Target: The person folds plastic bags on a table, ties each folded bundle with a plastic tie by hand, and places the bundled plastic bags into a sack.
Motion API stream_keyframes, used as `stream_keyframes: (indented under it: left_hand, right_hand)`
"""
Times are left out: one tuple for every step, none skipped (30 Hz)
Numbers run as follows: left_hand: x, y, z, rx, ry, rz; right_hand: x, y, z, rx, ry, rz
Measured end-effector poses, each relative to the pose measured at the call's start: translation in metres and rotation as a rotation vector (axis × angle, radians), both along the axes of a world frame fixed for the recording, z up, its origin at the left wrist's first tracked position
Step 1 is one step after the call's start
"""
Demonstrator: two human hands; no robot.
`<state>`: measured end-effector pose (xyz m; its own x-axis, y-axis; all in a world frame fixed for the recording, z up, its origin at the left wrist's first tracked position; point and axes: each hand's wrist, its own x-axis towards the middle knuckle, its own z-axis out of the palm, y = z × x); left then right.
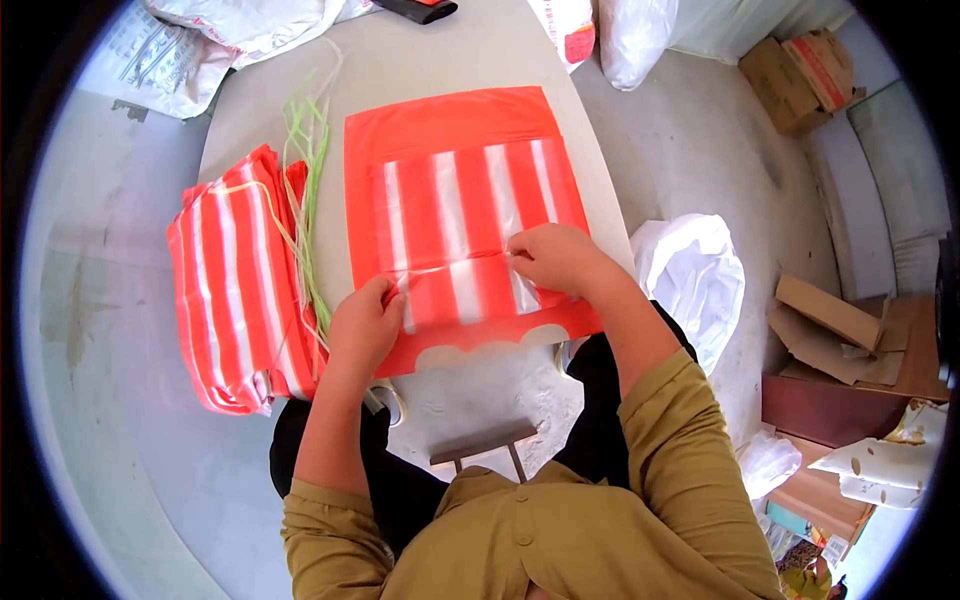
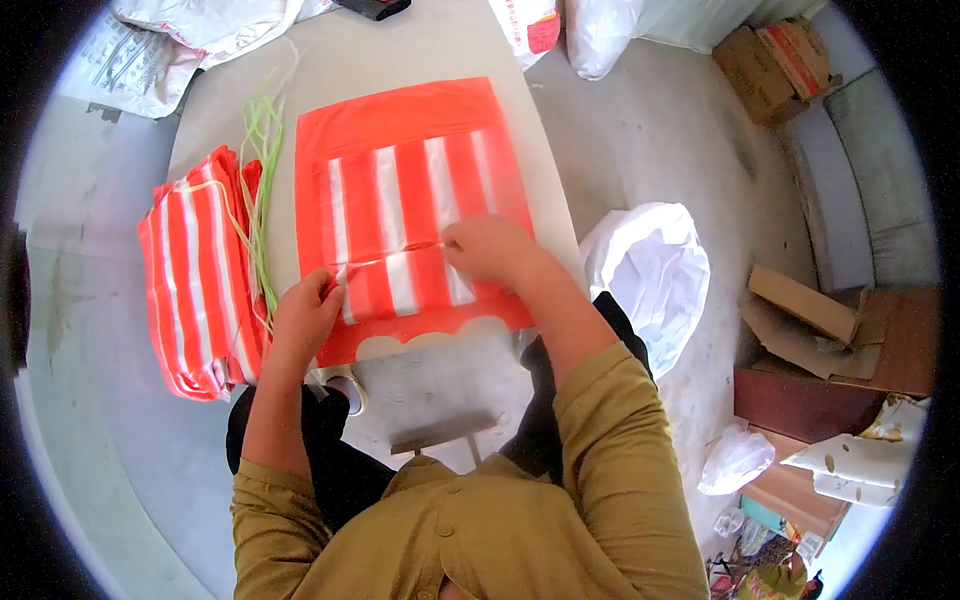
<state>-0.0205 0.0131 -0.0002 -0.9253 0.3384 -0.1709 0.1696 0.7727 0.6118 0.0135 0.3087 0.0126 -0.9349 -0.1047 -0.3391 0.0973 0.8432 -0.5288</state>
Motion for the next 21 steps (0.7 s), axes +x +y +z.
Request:
stream_keyframes:
  left_hand:
    - [0.001, 0.002, 0.002, -0.016, 0.02, 0.0]
    - [0.002, 0.004, 0.002, -0.031, 0.04, 0.001]
    - [0.003, 0.005, 0.001, -0.047, 0.062, -0.006]
    - [0.004, 0.005, 0.0, -0.064, 0.084, -0.012]
    - [0.005, 0.006, -0.002, -0.08, 0.107, -0.018]
    - [0.005, 0.007, -0.001, -0.104, 0.115, -0.024]
    - [0.005, 0.008, -0.001, -0.128, 0.123, -0.029]
    - [0.005, 0.009, -0.001, -0.152, 0.132, -0.035]
    - [0.005, 0.01, -0.002, -0.144, 0.139, -0.032]
    - [0.005, 0.01, -0.003, -0.137, 0.145, -0.029]
    - [0.006, 0.009, -0.004, -0.131, 0.151, -0.026]
    - [0.006, 0.009, -0.005, -0.125, 0.163, -0.027]
    - [0.006, 0.009, -0.006, -0.119, 0.174, -0.029]
    - [0.005, 0.008, -0.008, -0.115, 0.186, -0.033]
    - [0.005, 0.008, -0.009, -0.105, 0.188, -0.019]
    - [0.004, 0.008, -0.011, -0.095, 0.187, -0.006]
    - [0.005, 0.008, -0.012, -0.085, 0.187, 0.006]
    - [0.005, 0.008, -0.01, -0.056, 0.175, 0.026]
    - [0.006, 0.008, -0.006, -0.028, 0.165, 0.049]
    - [0.006, 0.007, -0.004, -0.001, 0.156, 0.073]
    - [0.006, 0.004, -0.004, -0.028, 0.217, 0.045]
  right_hand:
    - [0.002, 0.0, -0.002, 0.027, 0.029, 0.006]
    - [0.003, 0.001, -0.006, 0.053, 0.057, 0.013]
    - [0.005, 0.001, -0.01, 0.079, 0.085, 0.02]
    - [0.007, 0.0, -0.012, 0.081, 0.118, 0.007]
    - [0.01, -0.001, -0.015, 0.084, 0.151, -0.006]
    - [0.012, -0.002, -0.016, 0.087, 0.185, -0.019]
    - [0.015, -0.003, -0.017, 0.103, 0.292, -0.006]
    - [0.019, -0.004, -0.018, 0.12, 0.399, 0.007]
    - [0.022, -0.005, -0.017, 0.138, 0.505, 0.021]
    - [0.026, -0.005, -0.014, 0.118, 0.497, 0.089]
    - [0.03, -0.005, -0.01, 0.098, 0.488, 0.157]
    - [0.033, -0.005, -0.007, 0.078, 0.479, 0.225]
    - [0.037, -0.006, -0.008, 0.052, 0.519, 0.288]
    - [0.041, -0.008, -0.009, 0.024, 0.559, 0.349]
    - [0.045, -0.008, -0.011, -0.001, 0.598, 0.407]
    - [0.048, -0.007, -0.014, 0.026, 0.605, 0.414]
    - [0.05, -0.007, -0.019, 0.052, 0.612, 0.421]
    - [0.052, -0.007, -0.022, 0.079, 0.62, 0.428]
    - [0.053, -0.005, -0.023, 0.08, 0.611, 0.43]
    - [0.053, -0.005, -0.024, 0.08, 0.605, 0.432]
    - [0.052, -0.005, -0.025, 0.077, 0.599, 0.434]
